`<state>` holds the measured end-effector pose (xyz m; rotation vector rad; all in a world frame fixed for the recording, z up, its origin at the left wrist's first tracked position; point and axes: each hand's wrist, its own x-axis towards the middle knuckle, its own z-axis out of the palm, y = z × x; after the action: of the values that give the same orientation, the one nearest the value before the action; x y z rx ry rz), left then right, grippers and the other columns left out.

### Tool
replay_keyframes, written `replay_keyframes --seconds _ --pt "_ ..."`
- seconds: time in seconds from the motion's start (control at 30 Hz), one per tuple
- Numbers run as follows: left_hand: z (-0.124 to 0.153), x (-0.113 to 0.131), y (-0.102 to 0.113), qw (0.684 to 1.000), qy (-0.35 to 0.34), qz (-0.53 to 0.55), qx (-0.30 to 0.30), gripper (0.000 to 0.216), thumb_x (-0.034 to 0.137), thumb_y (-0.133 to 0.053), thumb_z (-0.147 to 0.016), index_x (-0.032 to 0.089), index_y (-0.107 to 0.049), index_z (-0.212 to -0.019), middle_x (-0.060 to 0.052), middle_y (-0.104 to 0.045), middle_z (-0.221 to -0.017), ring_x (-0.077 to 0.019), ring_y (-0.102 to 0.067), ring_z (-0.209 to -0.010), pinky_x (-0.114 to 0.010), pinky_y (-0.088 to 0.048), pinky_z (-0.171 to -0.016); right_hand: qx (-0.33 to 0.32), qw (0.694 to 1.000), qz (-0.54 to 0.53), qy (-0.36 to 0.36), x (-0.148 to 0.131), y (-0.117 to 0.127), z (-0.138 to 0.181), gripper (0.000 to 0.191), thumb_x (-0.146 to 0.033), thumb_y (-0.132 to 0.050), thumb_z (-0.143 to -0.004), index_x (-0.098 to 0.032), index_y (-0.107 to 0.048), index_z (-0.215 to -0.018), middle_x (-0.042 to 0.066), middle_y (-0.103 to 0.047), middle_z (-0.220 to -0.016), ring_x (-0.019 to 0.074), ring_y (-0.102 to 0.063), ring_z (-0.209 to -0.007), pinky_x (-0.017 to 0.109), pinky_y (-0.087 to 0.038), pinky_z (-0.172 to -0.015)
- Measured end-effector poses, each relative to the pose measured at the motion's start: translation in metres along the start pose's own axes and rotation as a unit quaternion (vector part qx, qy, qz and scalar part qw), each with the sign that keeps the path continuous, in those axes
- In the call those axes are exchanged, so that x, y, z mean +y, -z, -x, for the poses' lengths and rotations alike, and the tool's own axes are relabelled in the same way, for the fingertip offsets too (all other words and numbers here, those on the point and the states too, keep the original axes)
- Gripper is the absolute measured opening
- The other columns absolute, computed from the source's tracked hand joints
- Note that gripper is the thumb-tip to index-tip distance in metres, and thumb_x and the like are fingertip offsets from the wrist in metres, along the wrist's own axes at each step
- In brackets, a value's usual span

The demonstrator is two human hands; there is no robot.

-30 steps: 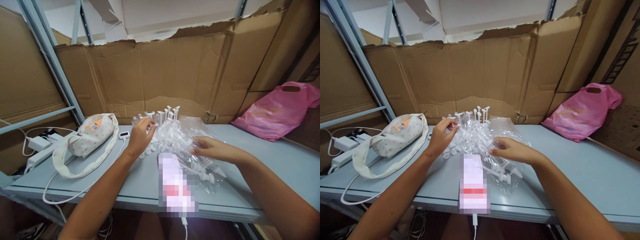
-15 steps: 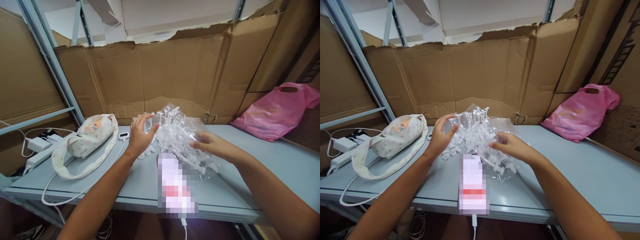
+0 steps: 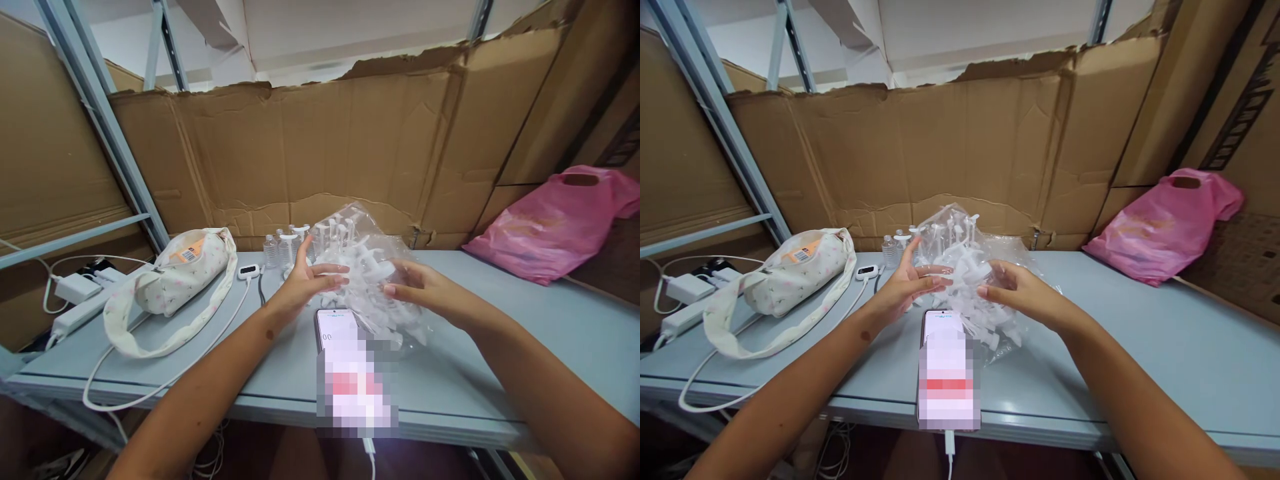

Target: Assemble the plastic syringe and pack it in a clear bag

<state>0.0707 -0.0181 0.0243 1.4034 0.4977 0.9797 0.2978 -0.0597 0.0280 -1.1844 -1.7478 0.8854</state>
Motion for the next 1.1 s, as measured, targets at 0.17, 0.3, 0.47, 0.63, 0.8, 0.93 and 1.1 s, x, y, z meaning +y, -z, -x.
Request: replay_keyframes --seconds 0.17,0.3,0.47,0.63,0.8,0.93,1.1 --pt "-0.003 -0.002 0.005 0.993 -0.073 -0.077 0.047 0.081 0.018 -0.067 -0.074 0.036 -0.018 -0.137 -0.002 -0.061 -0.096 -0.0124 -0.066 -0.072 -0.037 -0.049 -0.081 -0.001 1.0 -0.003 -0.014 0.001 0.001 -0.001 0.031 -0.044 -0.074 -0.063 -0.022 -0.065 -0.084 0.002 -0.065 -0.079 0.0215 -0.06 -0.076 0.032 -0.049 -0.067" --pt "-0.003 0.004 0.007 0.982 -0.093 -0.136 0.092 0.041 0.023 -0.063 -0.076 0.024 -0.043 -0.113 -0.004 -0.055 -0.106 -0.0114 -0.065 -0.076 -0.028 -0.051 -0.074 -0.019 0.999 0.002 -0.028 0.0 -0.001 0.0 0.035 -0.043 -0.075 -0.061 -0.021 -0.066 -0.086 0.003 -0.066 -0.08 0.022 -0.061 -0.076 0.032 -0.049 -0.067" --pt "-0.005 0.011 0.009 0.979 -0.078 -0.136 0.132 0.024 0.022 -0.058 -0.078 0.02 -0.042 -0.096 -0.003 -0.054 -0.103 -0.0072 -0.063 -0.067 -0.024 -0.051 -0.066 -0.031 0.998 0.032 -0.045 -0.002 -0.002 0.001 0.037 -0.045 -0.074 -0.06 -0.019 -0.066 -0.086 0.004 -0.066 -0.082 0.0226 -0.061 -0.076 0.032 -0.048 -0.065" --pt "-0.009 0.008 0.011 0.966 -0.123 -0.115 0.198 0.029 0.025 -0.056 -0.081 0.022 -0.037 -0.103 -0.002 -0.054 -0.098 -0.0073 -0.063 -0.061 -0.027 -0.053 -0.066 0.0 0.998 0.036 -0.053 -0.001 -0.002 0.002 0.045 -0.045 -0.075 -0.059 -0.02 -0.067 -0.095 0.005 -0.068 -0.085 0.0251 -0.063 -0.081 0.034 -0.05 -0.068" --pt "-0.007 0.007 0.011 0.976 -0.069 -0.067 0.195 0.055 0.035 -0.063 -0.077 0.024 -0.03 -0.119 -0.006 -0.056 -0.101 -0.0136 -0.066 -0.07 -0.031 -0.053 -0.066 0.072 0.995 -0.006 -0.072 0.002 -0.002 -0.001 0.054 -0.046 -0.074 -0.063 -0.023 -0.06 -0.109 0.007 -0.069 -0.097 0.026 -0.064 -0.09 0.035 -0.051 -0.073" --pt "-0.003 -0.006 0.001 0.994 0.078 -0.078 0.016 0.053 0.037 -0.07 -0.071 0.015 -0.048 -0.114 -0.012 -0.059 -0.1 -0.018 -0.064 -0.084 -0.035 -0.051 -0.078 0.087 0.993 -0.067 -0.049 0.002 -0.004 -0.002 0.05 -0.051 -0.069 -0.068 -0.025 -0.057 -0.109 0.006 -0.068 -0.101 0.0235 -0.065 -0.09 0.034 -0.051 -0.075" --pt "0.003 -0.028 -0.014 0.983 0.087 -0.096 -0.134 0.051 0.033 -0.073 -0.068 0.012 -0.055 -0.111 -0.014 -0.062 -0.104 -0.022 -0.061 -0.096 -0.041 -0.045 -0.091 0.086 0.99 -0.113 -0.004 -0.002 -0.009 0.0 0.04 -0.048 -0.071 -0.069 -0.024 -0.058 -0.098 0.004 -0.07 -0.094 0.0219 -0.066 -0.084 0.031 -0.052 -0.071"
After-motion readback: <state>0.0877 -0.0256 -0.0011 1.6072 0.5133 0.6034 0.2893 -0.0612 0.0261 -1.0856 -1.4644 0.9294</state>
